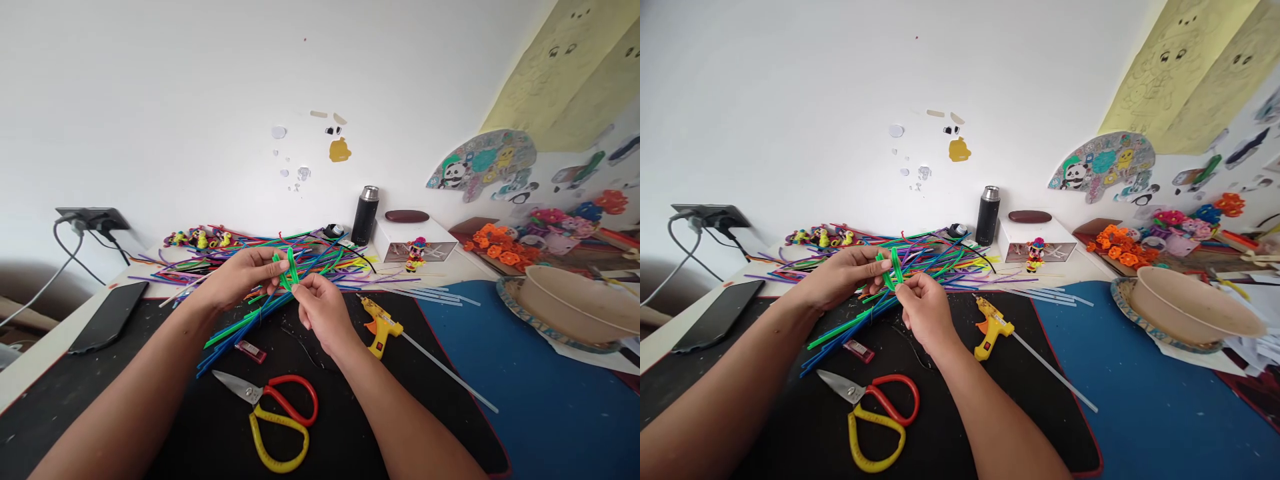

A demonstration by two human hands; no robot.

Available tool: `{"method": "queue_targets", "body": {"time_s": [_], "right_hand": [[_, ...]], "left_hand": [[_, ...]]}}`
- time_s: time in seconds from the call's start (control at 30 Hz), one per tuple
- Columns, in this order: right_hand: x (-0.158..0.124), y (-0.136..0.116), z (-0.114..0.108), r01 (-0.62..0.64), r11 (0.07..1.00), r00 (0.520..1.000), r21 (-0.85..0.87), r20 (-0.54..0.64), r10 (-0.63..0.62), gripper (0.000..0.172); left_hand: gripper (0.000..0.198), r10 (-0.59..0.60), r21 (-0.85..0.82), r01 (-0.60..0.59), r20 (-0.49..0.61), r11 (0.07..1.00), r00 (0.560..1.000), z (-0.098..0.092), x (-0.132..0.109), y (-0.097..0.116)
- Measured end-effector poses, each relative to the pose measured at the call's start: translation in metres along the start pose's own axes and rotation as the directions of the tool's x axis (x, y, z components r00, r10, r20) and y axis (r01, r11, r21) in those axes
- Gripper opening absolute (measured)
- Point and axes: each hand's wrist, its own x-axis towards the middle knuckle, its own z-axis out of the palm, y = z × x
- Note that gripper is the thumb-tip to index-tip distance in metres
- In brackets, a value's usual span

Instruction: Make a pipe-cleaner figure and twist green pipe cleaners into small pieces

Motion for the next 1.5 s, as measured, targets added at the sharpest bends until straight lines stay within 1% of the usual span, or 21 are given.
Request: {"method": "queue_targets", "body": {"time_s": [0.07, 0.17, 0.27, 0.37, 0.5, 0.6, 0.7, 0.8, 1.0, 1.33, 1.5], "right_hand": [[0.0, 0.0, 0.0, 0.005, 1.0, 1.0, -0.004, 0.003, -0.005, 0.028], [-0.001, 0.0, 0.0, 0.004, 1.0, 1.0, -0.014, 0.017, -0.004, 0.027], [-0.001, 0.0, 0.0, 0.0, 1.0, 1.0, -0.011, 0.022, 0.0, 0.028], [0.0, 0.0, 0.0, -0.004, 1.0, 1.0, 0.002, 0.021, 0.004, 0.029], [0.001, 0.0, 0.0, -0.005, 0.999, 1.0, 0.032, 0.015, 0.005, 0.029], [0.001, -0.001, -0.001, -0.002, 0.999, 1.0, 0.053, 0.015, 0.002, 0.03], [0.0, -0.001, -0.002, -0.013, 0.997, 0.999, 0.071, 0.04, 0.011, 0.031], [0.001, 0.0, -0.003, -0.017, 0.997, 0.998, 0.082, 0.055, 0.012, 0.034], [0.002, 0.001, -0.003, 0.0, 0.995, 0.999, 0.096, 0.032, -0.003, 0.032], [0.001, 0.001, -0.003, 0.004, 0.994, 0.999, 0.105, 0.037, -0.008, 0.033], [0.002, 0.002, -0.003, 0.015, 0.993, 0.999, 0.115, 0.033, -0.018, 0.033]], "left_hand": [[0.039, -0.019, 0.013, 0.018, 0.058, 1.0, 0.998, 0.0, -0.002, 0.001], [0.036, -0.019, 0.051, 0.012, 0.141, 0.999, 0.99, -0.001, -0.002, 0.001], [0.036, 0.01, 0.092, -0.025, 0.166, 0.995, 0.986, -0.003, -0.001, -0.001], [0.039, 0.02, 0.097, -0.034, 0.141, 0.995, 0.99, -0.003, 0.001, -0.003], [0.037, 0.008, 0.075, -0.014, 0.08, 0.997, 0.997, -0.001, 0.002, -0.004], [0.036, 0.031, 0.075, -0.032, 0.024, 0.997, 0.999, 0.002, 0.003, -0.005], [0.036, 0.051, 0.059, -0.05, -0.016, 0.997, 0.999, 0.007, 0.003, -0.004], [0.036, 0.053, 0.026, -0.052, -0.021, 0.998, 0.998, 0.012, 0.003, -0.003], [0.035, 0.062, -0.029, -0.063, -0.044, 0.998, 0.997, 0.018, 0.004, -0.008], [0.038, 0.074, -0.003, -0.074, -0.063, 0.997, 0.995, 0.018, 0.005, -0.008], [0.036, 0.075, -0.021, -0.076, -0.049, 0.997, 0.996, 0.018, 0.006, -0.011]]}}
